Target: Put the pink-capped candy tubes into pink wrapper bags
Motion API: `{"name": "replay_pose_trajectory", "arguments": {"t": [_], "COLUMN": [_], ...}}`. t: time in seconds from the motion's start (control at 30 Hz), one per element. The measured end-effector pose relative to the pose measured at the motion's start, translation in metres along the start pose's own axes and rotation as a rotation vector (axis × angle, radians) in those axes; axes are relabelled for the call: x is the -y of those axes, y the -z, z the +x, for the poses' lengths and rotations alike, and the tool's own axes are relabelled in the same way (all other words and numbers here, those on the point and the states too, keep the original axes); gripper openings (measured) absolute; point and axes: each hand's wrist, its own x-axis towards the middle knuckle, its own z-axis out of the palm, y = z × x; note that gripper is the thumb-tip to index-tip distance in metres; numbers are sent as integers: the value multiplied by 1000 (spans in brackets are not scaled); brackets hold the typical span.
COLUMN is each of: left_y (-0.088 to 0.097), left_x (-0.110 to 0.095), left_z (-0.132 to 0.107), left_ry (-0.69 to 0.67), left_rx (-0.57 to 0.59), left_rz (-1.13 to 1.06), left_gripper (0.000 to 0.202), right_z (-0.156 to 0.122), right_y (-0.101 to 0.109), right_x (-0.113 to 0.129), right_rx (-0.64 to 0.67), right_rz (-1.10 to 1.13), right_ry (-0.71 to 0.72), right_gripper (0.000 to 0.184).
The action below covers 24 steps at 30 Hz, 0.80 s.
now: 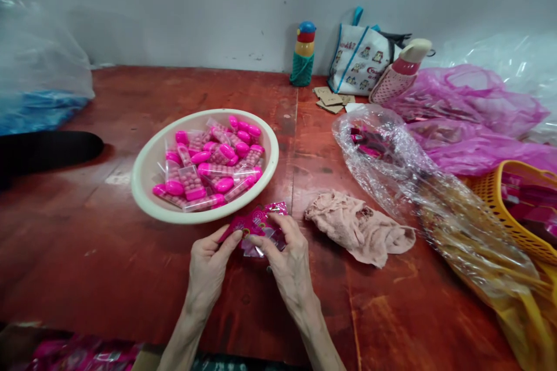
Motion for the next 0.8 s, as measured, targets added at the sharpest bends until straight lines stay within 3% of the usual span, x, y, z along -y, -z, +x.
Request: {"name": "replay_pose_trajectory", "arguments": {"t": [0.07, 0.17, 0.47, 0.67, 0.8], "left_y": [-2, -5, -12, -15, -12], "left_x": [0, 1, -5, -13, -13], "left_z": [-3, -7, -14, -19, -17], "left_ry": [42, 96, 270, 300, 340], "left_rx": [31, 52, 65, 54, 1], "left_rz": [-64, -178, -487, -575, -689], "left_gripper": [16, 14, 9, 17, 13], "right_z": [-4, -12, -28, -28, -30], "right_y": [-3, -6, -1, 5, 7], "right_x": [3, 3, 7, 9, 12], "right_rx": [-4, -57, -64, 15, 27], "right_rz": [82, 79, -167, -196, -175], "right_ry": [-67, -82, 115, 149, 136], "right_gripper": [16, 19, 25, 23, 24]}}
